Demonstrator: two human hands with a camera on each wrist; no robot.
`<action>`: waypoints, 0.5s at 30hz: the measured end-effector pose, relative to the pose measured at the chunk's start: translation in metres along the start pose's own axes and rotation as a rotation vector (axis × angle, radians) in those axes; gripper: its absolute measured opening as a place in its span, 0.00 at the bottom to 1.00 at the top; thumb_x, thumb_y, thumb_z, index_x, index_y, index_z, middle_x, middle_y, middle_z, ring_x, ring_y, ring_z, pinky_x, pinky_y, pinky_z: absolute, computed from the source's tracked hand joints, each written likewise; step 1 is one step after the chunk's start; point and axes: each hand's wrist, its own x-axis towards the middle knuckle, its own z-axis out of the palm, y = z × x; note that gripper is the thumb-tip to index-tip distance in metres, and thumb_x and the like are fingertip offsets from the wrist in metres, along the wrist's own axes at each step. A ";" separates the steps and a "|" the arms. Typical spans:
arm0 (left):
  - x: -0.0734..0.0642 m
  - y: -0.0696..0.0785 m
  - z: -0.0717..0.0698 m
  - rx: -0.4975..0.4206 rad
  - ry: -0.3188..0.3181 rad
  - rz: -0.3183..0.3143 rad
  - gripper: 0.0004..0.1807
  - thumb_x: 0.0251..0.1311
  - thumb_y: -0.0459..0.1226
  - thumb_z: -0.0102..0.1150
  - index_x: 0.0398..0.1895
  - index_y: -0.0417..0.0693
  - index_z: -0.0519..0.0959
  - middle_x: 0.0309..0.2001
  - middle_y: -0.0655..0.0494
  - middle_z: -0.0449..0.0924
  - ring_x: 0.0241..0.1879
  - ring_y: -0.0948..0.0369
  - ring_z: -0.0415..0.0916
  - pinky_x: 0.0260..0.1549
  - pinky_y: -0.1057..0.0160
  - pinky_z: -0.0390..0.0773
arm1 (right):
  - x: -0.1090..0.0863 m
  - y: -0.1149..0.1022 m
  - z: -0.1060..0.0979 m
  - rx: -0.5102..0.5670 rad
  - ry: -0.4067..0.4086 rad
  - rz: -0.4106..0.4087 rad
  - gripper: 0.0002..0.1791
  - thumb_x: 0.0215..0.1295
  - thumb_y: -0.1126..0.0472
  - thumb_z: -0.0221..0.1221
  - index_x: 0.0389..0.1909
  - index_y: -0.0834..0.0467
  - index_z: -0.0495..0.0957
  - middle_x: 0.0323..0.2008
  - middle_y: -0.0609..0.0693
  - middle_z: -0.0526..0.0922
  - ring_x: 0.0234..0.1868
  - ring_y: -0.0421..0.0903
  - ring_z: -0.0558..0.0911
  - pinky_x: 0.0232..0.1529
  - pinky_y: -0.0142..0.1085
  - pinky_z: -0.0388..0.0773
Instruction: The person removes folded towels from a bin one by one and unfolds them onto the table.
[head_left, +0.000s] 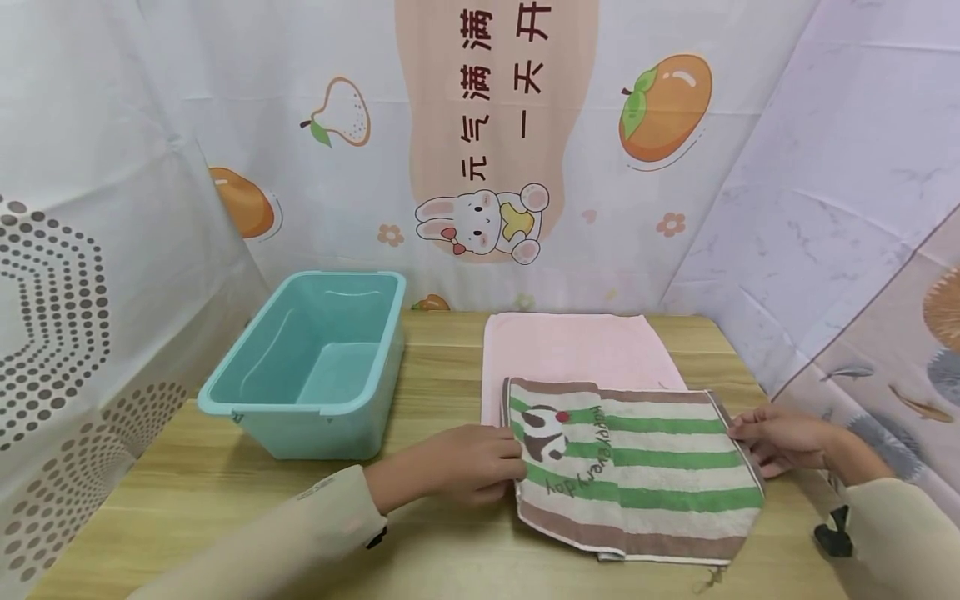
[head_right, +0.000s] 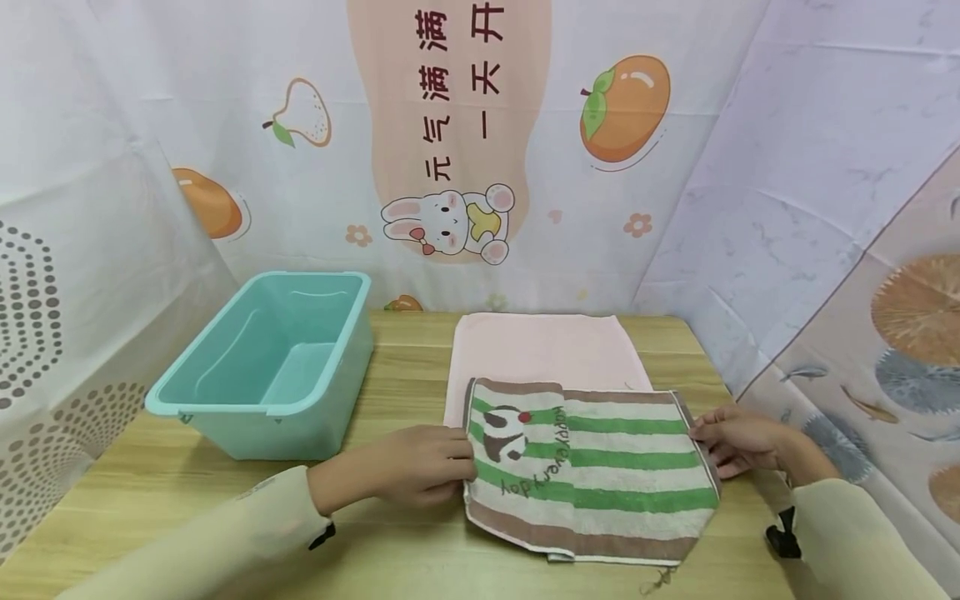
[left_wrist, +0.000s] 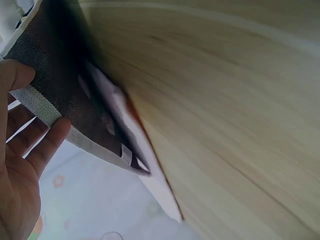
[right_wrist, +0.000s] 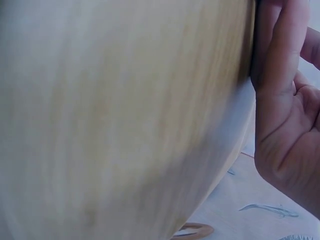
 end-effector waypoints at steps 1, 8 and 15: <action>-0.005 0.000 -0.001 -0.004 -0.002 -0.001 0.03 0.66 0.37 0.58 0.41 0.54 0.79 0.36 0.62 0.75 0.39 0.63 0.72 0.40 0.68 0.75 | 0.000 0.000 0.000 -0.001 0.001 -0.001 0.11 0.81 0.61 0.47 0.45 0.59 0.78 0.39 0.53 0.87 0.37 0.46 0.87 0.36 0.39 0.87; -0.035 0.000 -0.006 -0.020 -0.056 -0.018 0.02 0.65 0.38 0.60 0.39 0.54 0.78 0.35 0.63 0.75 0.37 0.64 0.71 0.39 0.69 0.73 | 0.001 0.002 -0.002 -0.002 0.012 0.012 0.11 0.81 0.61 0.48 0.45 0.59 0.78 0.38 0.53 0.87 0.36 0.46 0.87 0.36 0.39 0.86; -0.059 0.000 -0.007 0.025 -0.054 -0.011 0.03 0.64 0.38 0.62 0.36 0.54 0.77 0.33 0.63 0.75 0.37 0.64 0.72 0.38 0.69 0.75 | 0.001 0.001 0.000 -0.016 0.019 0.007 0.11 0.81 0.61 0.47 0.45 0.60 0.77 0.38 0.53 0.86 0.36 0.46 0.87 0.35 0.39 0.86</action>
